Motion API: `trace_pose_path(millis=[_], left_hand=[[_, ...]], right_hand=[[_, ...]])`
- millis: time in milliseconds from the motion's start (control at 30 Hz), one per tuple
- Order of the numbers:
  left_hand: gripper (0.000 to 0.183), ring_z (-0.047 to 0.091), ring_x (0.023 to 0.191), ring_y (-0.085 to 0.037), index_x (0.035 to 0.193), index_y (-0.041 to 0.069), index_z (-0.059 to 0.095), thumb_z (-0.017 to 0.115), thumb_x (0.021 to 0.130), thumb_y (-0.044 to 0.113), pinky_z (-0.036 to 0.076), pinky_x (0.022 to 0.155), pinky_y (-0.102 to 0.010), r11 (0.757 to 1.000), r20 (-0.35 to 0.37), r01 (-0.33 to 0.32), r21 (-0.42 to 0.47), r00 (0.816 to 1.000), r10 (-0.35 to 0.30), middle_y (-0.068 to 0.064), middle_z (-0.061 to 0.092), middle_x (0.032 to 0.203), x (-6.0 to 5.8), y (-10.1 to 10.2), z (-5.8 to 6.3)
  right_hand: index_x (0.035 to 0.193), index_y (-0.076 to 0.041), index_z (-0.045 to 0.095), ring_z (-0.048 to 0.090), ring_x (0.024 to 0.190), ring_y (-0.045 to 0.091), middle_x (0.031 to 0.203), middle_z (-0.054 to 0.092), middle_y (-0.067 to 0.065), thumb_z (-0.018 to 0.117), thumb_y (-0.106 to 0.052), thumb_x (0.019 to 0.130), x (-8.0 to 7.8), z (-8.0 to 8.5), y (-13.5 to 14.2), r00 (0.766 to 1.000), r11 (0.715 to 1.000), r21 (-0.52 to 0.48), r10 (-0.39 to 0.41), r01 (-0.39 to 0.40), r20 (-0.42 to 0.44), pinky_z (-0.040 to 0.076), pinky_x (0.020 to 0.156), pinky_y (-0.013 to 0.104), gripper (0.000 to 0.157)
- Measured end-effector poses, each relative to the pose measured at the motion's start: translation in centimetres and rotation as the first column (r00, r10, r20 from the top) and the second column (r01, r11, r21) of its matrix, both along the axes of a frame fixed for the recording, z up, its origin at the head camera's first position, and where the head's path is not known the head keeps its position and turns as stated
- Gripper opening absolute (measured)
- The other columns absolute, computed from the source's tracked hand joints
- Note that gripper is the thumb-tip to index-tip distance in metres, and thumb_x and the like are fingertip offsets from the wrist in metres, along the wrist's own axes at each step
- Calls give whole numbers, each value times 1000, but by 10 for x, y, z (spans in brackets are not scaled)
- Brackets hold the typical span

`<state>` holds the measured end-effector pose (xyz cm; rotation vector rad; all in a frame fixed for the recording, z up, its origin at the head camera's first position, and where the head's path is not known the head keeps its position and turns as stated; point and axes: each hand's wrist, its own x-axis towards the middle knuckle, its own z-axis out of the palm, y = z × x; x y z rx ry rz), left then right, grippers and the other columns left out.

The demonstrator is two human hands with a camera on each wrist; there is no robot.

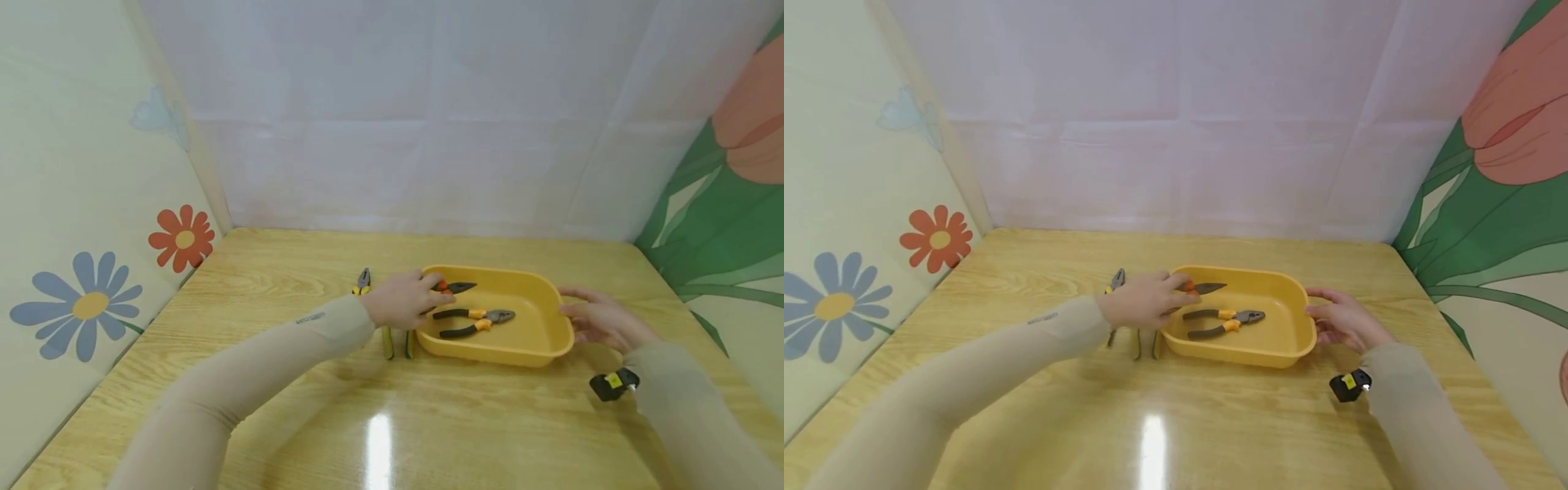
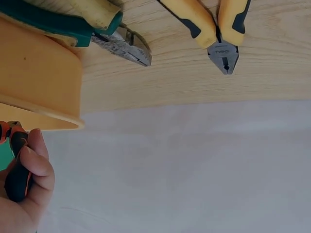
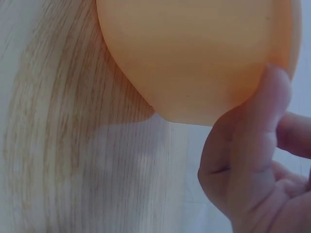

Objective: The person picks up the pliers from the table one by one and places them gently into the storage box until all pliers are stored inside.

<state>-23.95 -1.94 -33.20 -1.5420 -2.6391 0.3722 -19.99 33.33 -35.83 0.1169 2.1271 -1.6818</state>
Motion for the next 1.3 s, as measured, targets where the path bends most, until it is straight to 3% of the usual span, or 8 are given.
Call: trace_pose_path(millis=[200, 433, 667, 833, 1300], left_hand=[[50, 54, 99, -24, 148, 26, 43, 52, 99, 24, 49, 76, -34, 1000, 10, 8, -30, 1000, -8, -12, 40, 146, -4, 7, -1], [51, 53, 94, -22, 147, 28, 46, 55, 97, 23, 49, 72, -32, 999, 14, 32, -34, 999, -31, -11, 42, 144, -11, 12, -6], [52, 51, 113, -25, 149, 31, 41, 49, 99, 21, 50, 74, -32, 997, 65, -14, -77, 998, 19, -9, 36, 150, -14, 20, -7], [52, 49, 119, -27, 150, 32, 39, 47, 100, 22, 51, 80, -34, 995, 65, -6, -100, 998, 12, -9, 35, 151, -13, 28, -6], [53, 50, 106, -21, 151, 31, 38, 51, 99, 26, 47, 73, -30, 993, 73, 42, -112, 997, -34, -9, 35, 151, -18, 39, -11]], right_hand=[[149, 7, 2, 61, 75, 12, 89, 61, -2, 44, -7, 101, -1, -1, 0, 1000, 1000, -27, -13, 13, 16, 56, 68, 33, 65], [150, 8, 4, 62, 76, 12, 90, 61, -2, 43, -9, 102, 0, -1, 0, 1000, 1000, 14, -9, 9, -2, 56, 69, 33, 64], [150, 7, 3, 61, 76, 12, 89, 60, -3, 43, -9, 102, -1, 0, -2, 1000, 1000, 8, -13, 13, 7, 56, 69, 33, 64], [150, 6, 3, 61, 76, 11, 89, 60, -3, 44, -10, 102, -1, 1, -3, 1000, 1000, 21, -19, 19, 15, 56, 68, 31, 65], [150, 7, 3, 60, 78, 11, 91, 59, -2, 43, -9, 102, 0, 1, -4, 1000, 1000, 16, -18, 18, 9, 56, 70, 33, 65]])
